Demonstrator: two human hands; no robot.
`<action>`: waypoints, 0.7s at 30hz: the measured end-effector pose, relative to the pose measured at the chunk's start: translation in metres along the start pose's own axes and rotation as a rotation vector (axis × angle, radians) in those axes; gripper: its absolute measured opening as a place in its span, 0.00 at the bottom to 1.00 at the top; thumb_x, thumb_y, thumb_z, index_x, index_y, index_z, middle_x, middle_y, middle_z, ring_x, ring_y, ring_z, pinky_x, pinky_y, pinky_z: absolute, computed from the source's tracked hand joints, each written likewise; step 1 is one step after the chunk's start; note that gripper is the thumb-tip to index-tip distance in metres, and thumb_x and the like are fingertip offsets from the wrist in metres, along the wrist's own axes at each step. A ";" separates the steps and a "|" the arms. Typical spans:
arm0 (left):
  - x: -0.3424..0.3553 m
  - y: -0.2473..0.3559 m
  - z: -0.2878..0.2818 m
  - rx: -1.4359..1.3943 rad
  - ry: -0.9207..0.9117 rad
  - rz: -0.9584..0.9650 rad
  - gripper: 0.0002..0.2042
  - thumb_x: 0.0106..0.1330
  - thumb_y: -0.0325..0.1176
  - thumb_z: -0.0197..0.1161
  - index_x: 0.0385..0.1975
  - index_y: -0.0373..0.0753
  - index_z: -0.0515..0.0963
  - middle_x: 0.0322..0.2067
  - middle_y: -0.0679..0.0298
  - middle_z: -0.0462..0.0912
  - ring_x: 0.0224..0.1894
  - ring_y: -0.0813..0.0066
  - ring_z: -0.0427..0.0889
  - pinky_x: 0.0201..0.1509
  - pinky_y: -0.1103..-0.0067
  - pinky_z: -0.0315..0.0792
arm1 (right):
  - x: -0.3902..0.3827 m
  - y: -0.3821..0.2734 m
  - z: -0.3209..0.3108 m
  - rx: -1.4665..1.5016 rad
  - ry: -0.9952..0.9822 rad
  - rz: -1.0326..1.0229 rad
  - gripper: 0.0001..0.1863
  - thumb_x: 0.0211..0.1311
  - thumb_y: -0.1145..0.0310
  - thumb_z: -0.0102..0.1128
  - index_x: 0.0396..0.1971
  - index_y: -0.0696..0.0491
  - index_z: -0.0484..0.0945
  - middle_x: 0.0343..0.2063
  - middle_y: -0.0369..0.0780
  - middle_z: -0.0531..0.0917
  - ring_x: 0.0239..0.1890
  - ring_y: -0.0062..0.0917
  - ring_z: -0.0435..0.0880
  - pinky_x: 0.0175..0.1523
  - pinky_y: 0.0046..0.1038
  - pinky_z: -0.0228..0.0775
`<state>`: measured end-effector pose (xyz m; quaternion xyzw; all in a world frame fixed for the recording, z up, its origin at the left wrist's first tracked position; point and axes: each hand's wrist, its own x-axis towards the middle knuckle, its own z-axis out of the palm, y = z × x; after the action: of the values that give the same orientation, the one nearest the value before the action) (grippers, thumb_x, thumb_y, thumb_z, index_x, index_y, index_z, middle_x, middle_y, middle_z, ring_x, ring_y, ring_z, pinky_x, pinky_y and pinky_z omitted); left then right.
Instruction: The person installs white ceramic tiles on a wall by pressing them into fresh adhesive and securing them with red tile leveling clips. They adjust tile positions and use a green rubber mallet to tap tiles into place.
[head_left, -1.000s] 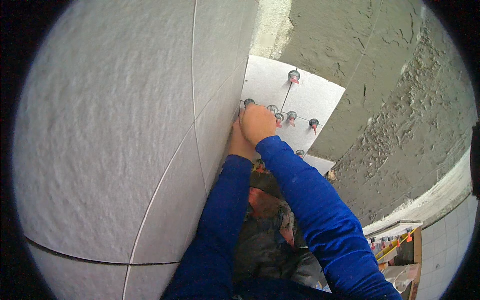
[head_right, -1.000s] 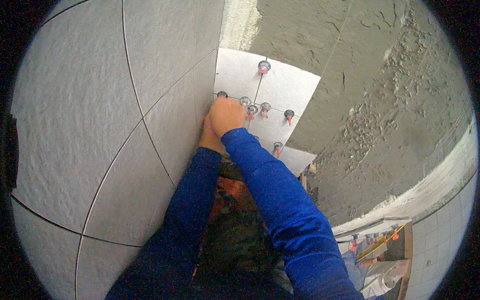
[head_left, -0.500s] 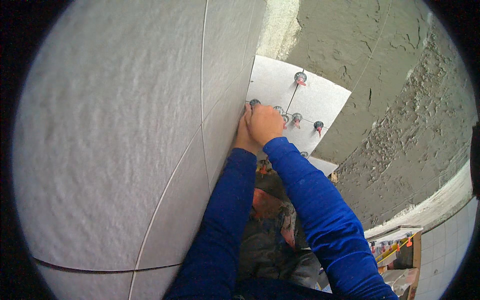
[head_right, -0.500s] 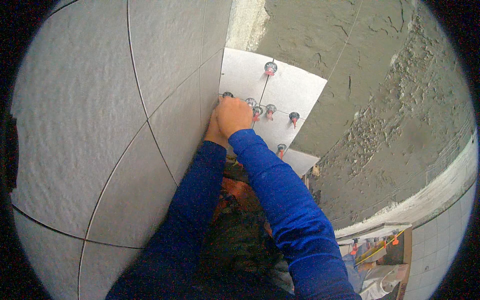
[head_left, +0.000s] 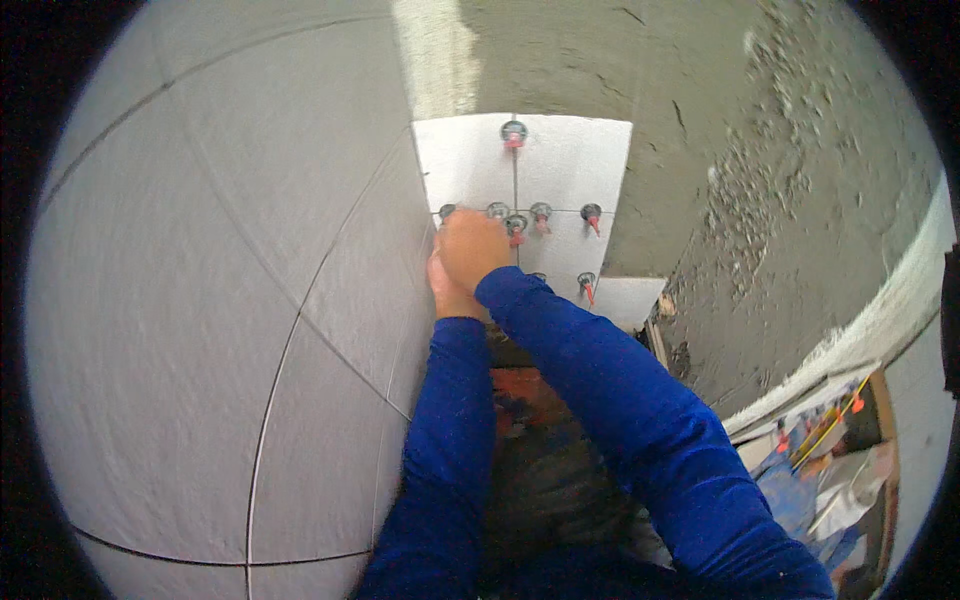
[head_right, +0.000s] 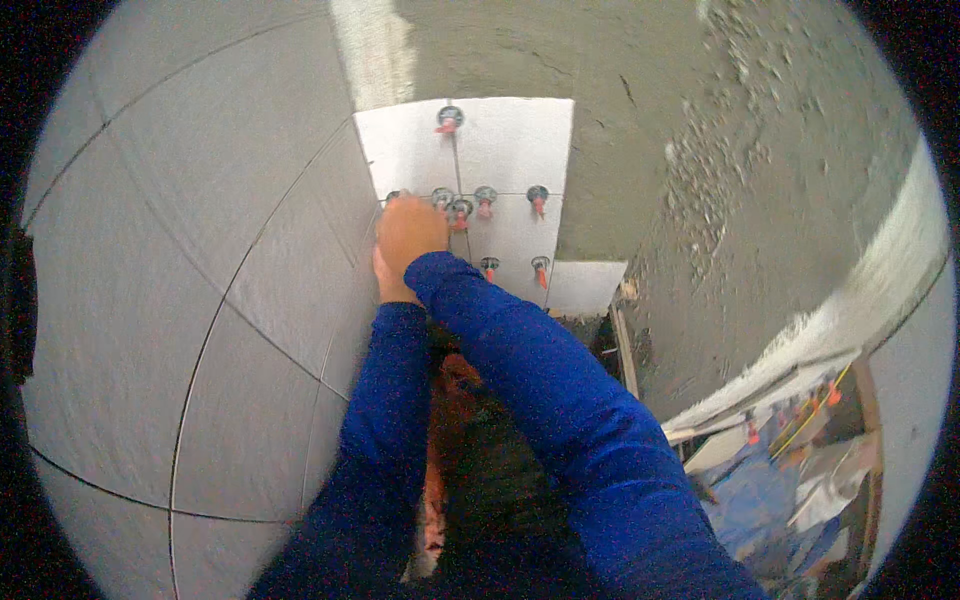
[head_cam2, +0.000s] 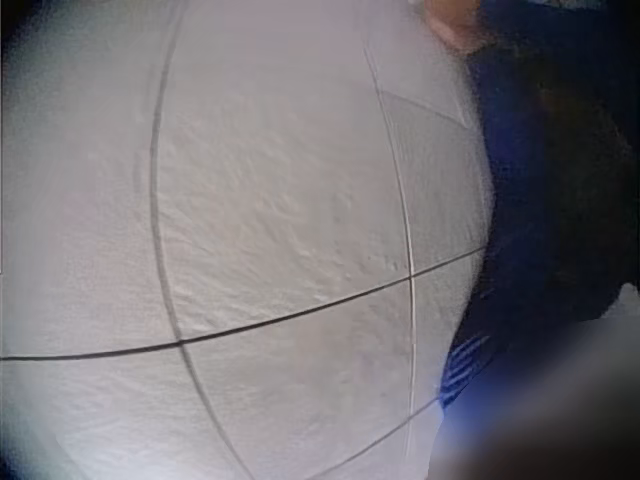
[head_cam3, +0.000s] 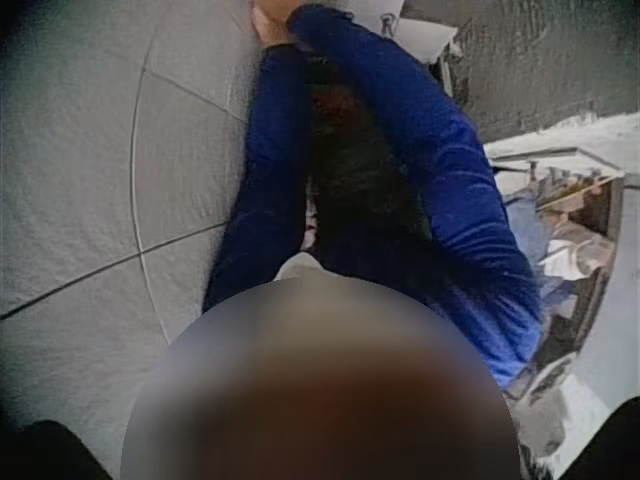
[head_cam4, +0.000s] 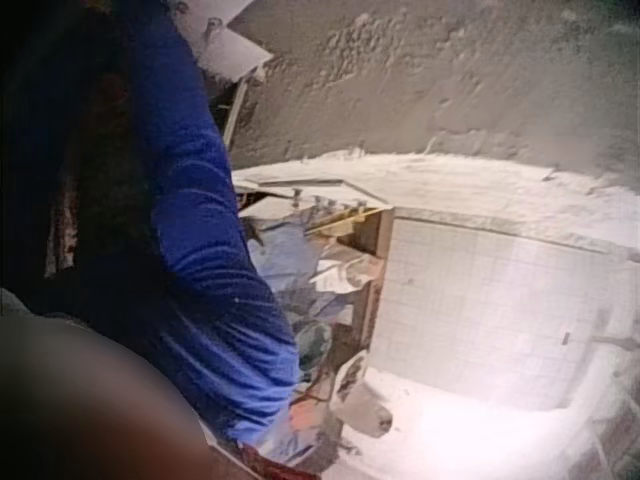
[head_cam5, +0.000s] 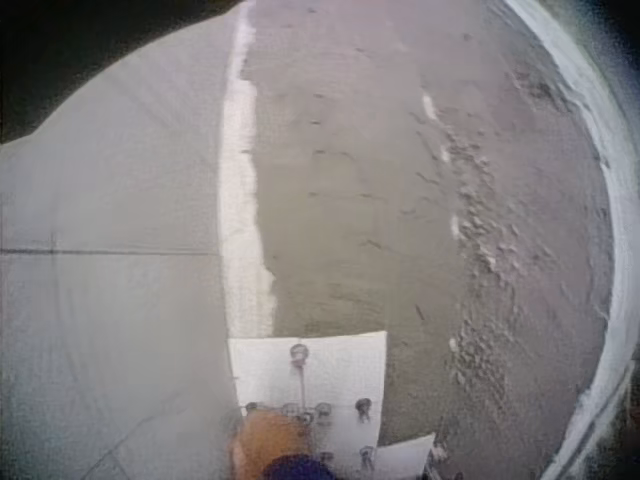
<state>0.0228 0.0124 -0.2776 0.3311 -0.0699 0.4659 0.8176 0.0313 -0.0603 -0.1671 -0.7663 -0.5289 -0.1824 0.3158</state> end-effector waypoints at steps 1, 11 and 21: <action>0.004 -0.003 -0.007 -0.026 -0.007 -0.019 0.19 0.79 0.43 0.44 0.53 0.36 0.76 0.48 0.57 0.83 0.50 0.58 0.83 0.56 0.63 0.77 | 0.001 -0.002 -0.002 -0.005 0.002 -0.010 0.11 0.58 0.64 0.61 0.27 0.54 0.87 0.32 0.47 0.88 0.36 0.42 0.90 0.43 0.43 0.81; 0.001 0.000 -0.035 -0.089 0.001 -0.133 0.22 0.79 0.48 0.43 0.53 0.36 0.75 0.47 0.56 0.83 0.50 0.58 0.82 0.57 0.61 0.76 | 0.002 -0.007 -0.018 0.148 -0.055 0.197 0.10 0.60 0.68 0.58 0.30 0.51 0.90 0.32 0.47 0.89 0.38 0.37 0.91 0.43 0.40 0.83; -0.008 0.033 0.011 -0.049 0.150 -0.230 0.24 0.79 0.51 0.43 0.52 0.36 0.75 0.47 0.57 0.83 0.50 0.57 0.82 0.57 0.60 0.75 | -0.003 -0.010 -0.013 0.062 0.004 0.022 0.13 0.61 0.60 0.62 0.26 0.52 0.89 0.28 0.47 0.89 0.33 0.40 0.91 0.38 0.43 0.82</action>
<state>-0.0061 0.0111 -0.2573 0.2811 0.0184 0.3907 0.8764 0.0217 -0.0691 -0.1569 -0.7615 -0.5253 -0.1641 0.3424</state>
